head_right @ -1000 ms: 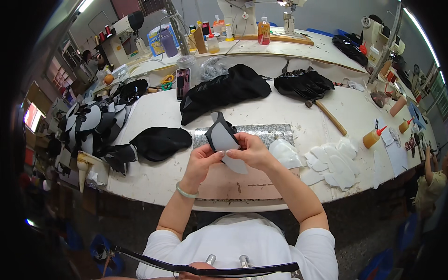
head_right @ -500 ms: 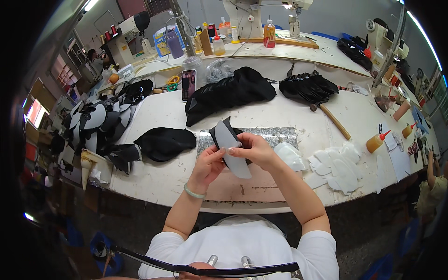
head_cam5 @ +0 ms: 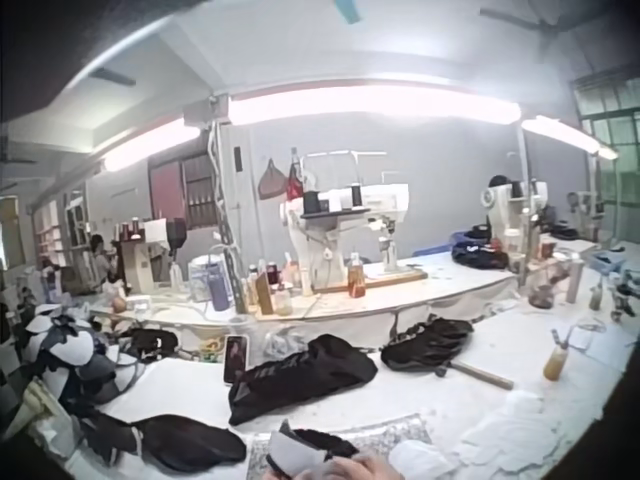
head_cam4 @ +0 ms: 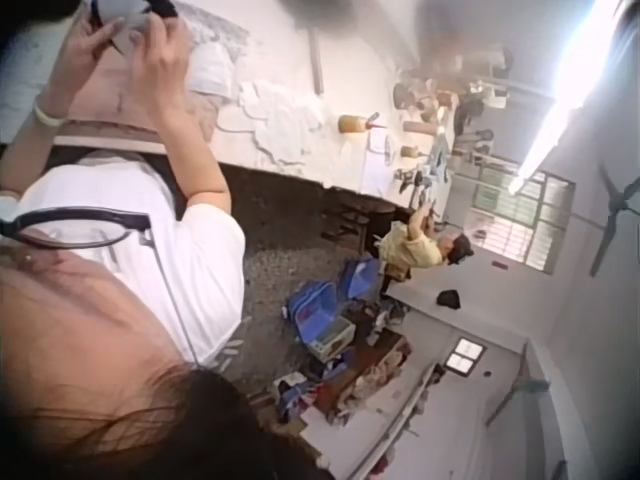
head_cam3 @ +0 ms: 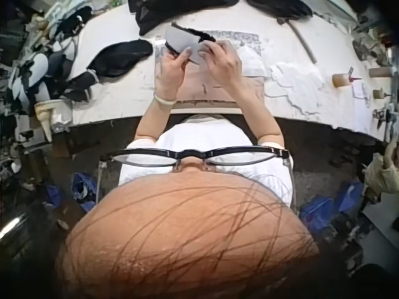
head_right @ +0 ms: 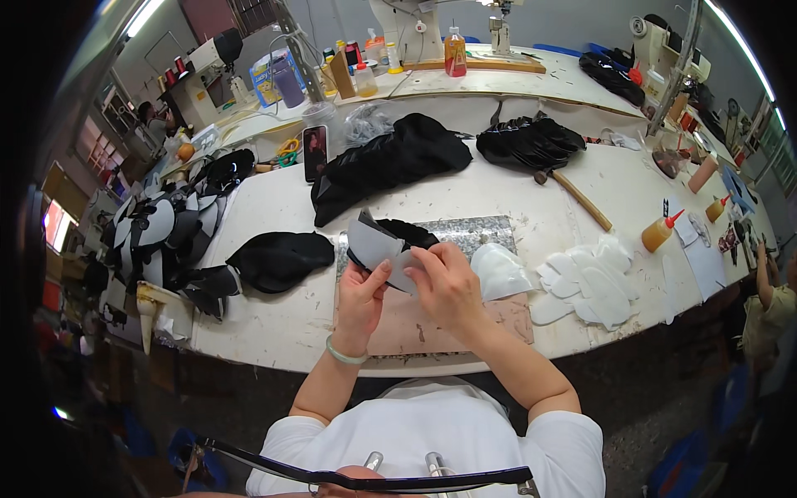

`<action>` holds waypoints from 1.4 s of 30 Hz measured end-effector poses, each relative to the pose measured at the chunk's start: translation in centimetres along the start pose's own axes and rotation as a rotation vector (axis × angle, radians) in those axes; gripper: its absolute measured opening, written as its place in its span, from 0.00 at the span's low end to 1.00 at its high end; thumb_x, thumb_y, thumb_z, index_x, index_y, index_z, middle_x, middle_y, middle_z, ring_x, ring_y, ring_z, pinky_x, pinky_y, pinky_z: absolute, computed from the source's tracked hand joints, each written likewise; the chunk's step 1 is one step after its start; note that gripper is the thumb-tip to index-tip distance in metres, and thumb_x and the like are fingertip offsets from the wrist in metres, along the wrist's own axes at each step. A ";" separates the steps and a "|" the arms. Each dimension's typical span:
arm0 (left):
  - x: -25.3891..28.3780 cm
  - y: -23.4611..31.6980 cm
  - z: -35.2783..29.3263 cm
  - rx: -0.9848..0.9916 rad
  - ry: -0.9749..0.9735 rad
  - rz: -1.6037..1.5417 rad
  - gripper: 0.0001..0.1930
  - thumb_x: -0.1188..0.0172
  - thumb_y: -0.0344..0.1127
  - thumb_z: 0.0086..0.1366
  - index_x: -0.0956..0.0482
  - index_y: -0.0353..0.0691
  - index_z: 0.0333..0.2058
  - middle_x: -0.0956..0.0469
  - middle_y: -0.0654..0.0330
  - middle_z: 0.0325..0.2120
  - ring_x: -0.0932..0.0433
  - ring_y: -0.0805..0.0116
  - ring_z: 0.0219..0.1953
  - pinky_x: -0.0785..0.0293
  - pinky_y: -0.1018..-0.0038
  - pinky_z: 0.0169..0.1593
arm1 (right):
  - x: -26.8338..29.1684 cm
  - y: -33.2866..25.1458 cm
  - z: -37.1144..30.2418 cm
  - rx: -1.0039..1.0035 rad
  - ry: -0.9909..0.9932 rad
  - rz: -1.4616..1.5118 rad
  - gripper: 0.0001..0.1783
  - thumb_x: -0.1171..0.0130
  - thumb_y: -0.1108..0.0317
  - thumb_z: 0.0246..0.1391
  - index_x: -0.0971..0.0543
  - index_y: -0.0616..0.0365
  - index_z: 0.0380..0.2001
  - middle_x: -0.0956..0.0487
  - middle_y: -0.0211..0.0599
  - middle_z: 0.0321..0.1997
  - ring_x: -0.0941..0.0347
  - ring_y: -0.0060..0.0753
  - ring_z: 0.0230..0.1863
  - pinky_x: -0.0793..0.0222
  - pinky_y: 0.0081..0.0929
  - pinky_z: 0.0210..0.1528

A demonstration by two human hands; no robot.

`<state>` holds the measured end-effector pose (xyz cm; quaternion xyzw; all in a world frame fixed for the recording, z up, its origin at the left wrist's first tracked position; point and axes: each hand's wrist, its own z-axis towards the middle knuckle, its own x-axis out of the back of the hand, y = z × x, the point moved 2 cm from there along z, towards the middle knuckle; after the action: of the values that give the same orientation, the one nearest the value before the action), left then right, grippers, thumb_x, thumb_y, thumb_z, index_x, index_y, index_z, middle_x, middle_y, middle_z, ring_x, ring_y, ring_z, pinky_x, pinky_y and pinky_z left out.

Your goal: The person fits and presses fabric pieces onto a shoe component by hand, hammers the edges with a mallet, and applies glue onto white padding pieces with a brush.

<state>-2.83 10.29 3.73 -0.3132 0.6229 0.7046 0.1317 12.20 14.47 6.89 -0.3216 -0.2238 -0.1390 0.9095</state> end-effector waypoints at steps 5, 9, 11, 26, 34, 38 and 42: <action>-0.7 -1.3 -0.2 -0.146 -0.005 0.011 0.17 0.40 0.24 0.61 0.32 0.34 0.48 0.23 0.60 0.42 0.24 0.75 0.44 0.27 0.80 0.48 | -0.4 0.9 -0.6 -0.129 -0.067 0.128 0.17 0.32 0.72 0.40 0.27 0.60 0.34 0.29 0.39 0.33 0.31 0.42 0.37 0.33 0.34 0.36; -1.2 -2.0 -0.7 -0.191 -0.001 0.105 0.15 0.40 0.24 0.62 0.32 0.35 0.47 0.23 0.60 0.41 0.24 0.76 0.43 0.27 0.81 0.46 | -0.5 1.5 -1.3 -0.106 -0.066 0.074 0.13 0.33 0.74 0.40 0.27 0.60 0.28 0.26 0.39 0.26 0.28 0.40 0.29 0.32 0.34 0.32; -1.2 -2.1 -0.6 -0.209 -0.031 0.111 0.15 0.41 0.25 0.62 0.32 0.35 0.46 0.23 0.61 0.40 0.24 0.77 0.41 0.27 0.82 0.45 | -0.8 1.4 -1.6 -0.109 -0.068 0.077 0.11 0.34 0.74 0.43 0.26 0.61 0.28 0.24 0.39 0.26 0.26 0.39 0.28 0.31 0.32 0.32; 0.7 -3.0 -1.3 -0.326 0.130 0.449 0.10 0.38 0.27 0.61 0.26 0.36 0.41 0.23 0.67 0.33 0.28 0.84 0.29 0.32 0.88 0.32 | -1.6 0.5 -1.5 -0.319 -0.237 0.276 0.09 0.40 0.69 0.54 0.26 0.65 0.31 0.23 0.41 0.20 0.27 0.26 0.19 0.33 0.24 0.23; 1.8 -1.8 -1.1 -0.177 0.068 0.423 0.11 0.39 0.32 0.63 0.23 0.33 0.41 0.22 0.67 0.31 0.28 0.82 0.30 0.31 0.83 0.33 | -2.7 1.6 -1.3 -0.342 -0.236 0.293 0.09 0.39 0.70 0.52 0.26 0.65 0.27 0.25 0.42 0.16 0.28 0.29 0.16 0.35 0.26 0.20; 2.2 -1.8 -0.9 0.025 0.046 0.394 0.10 0.39 0.32 0.63 0.21 0.34 0.41 0.21 0.64 0.34 0.26 0.78 0.35 0.30 0.80 0.41 | -2.3 1.2 -1.1 -0.315 -0.258 0.261 0.09 0.39 0.69 0.51 0.25 0.64 0.26 0.26 0.41 0.14 0.29 0.28 0.14 0.36 0.26 0.19; 2.6 -1.9 -0.8 -0.175 0.014 0.454 0.10 0.39 0.30 0.62 0.21 0.35 0.42 0.20 0.64 0.36 0.23 0.76 0.37 0.28 0.81 0.41 | -2.8 0.8 -1.0 -0.394 -0.352 0.243 0.09 0.42 0.67 0.51 0.25 0.62 0.25 0.24 0.49 0.20 0.25 0.52 0.23 0.31 0.40 0.26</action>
<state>-3.48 9.31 0.58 -0.1804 0.6146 0.7654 -0.0620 10.40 14.67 4.37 -0.5355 -0.3069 -0.0119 0.7867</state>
